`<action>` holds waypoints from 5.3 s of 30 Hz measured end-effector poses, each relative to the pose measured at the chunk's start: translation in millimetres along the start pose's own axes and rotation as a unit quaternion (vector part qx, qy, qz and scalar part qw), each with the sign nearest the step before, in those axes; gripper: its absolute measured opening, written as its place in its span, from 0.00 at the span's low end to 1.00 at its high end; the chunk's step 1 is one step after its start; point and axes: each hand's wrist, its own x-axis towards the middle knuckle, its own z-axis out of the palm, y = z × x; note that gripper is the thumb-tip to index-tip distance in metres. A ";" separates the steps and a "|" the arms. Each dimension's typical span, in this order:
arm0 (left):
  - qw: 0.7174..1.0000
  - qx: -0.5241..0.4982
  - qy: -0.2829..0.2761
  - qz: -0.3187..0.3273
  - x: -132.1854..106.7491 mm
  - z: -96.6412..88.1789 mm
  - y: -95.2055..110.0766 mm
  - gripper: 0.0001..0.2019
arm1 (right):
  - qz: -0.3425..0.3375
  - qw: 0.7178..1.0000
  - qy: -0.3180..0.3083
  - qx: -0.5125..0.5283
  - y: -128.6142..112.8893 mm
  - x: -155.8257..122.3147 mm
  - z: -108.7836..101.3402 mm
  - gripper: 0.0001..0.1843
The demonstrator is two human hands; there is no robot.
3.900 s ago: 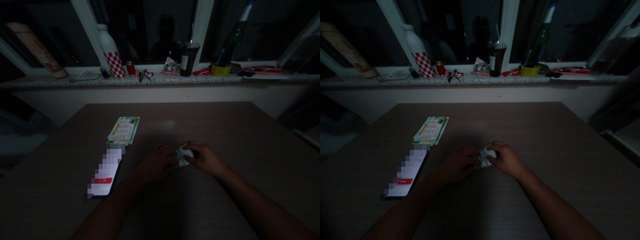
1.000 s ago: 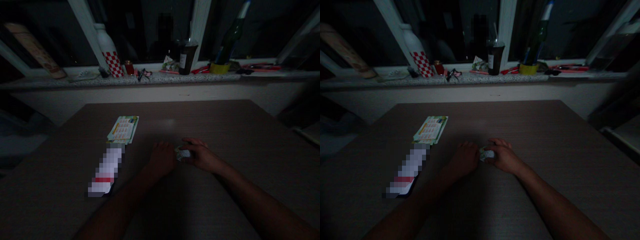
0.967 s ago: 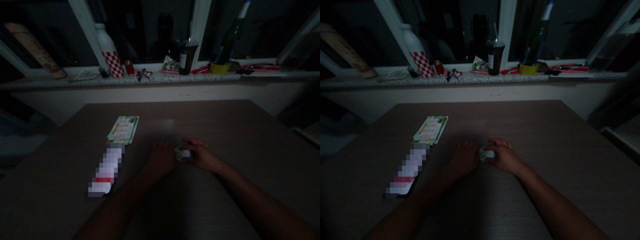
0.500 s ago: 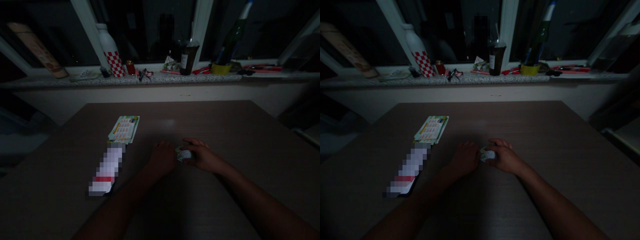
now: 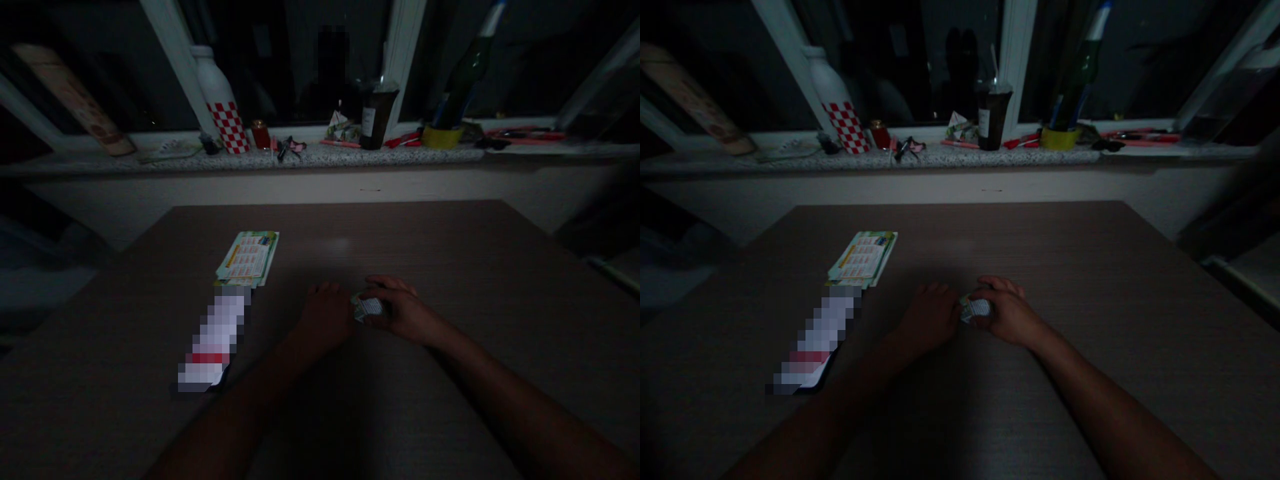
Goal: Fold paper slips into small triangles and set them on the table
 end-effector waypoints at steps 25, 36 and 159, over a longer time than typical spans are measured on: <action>1.000 0.005 -0.012 -0.015 0.2 -3.3 4.4 0.12 | -0.020 0.999 -0.022 -0.012 -5.7 -0.6 -7.2 0.21; 1.000 0.007 -0.010 -0.017 0.8 -1.5 4.2 0.13 | -0.032 0.999 -0.029 -0.025 -6.8 -1.0 -8.6 0.18; 0.997 -0.040 -0.029 -0.060 1.3 -4.7 3.2 0.25 | -0.050 0.997 -0.062 -0.009 -6.1 -2.4 -11.1 0.22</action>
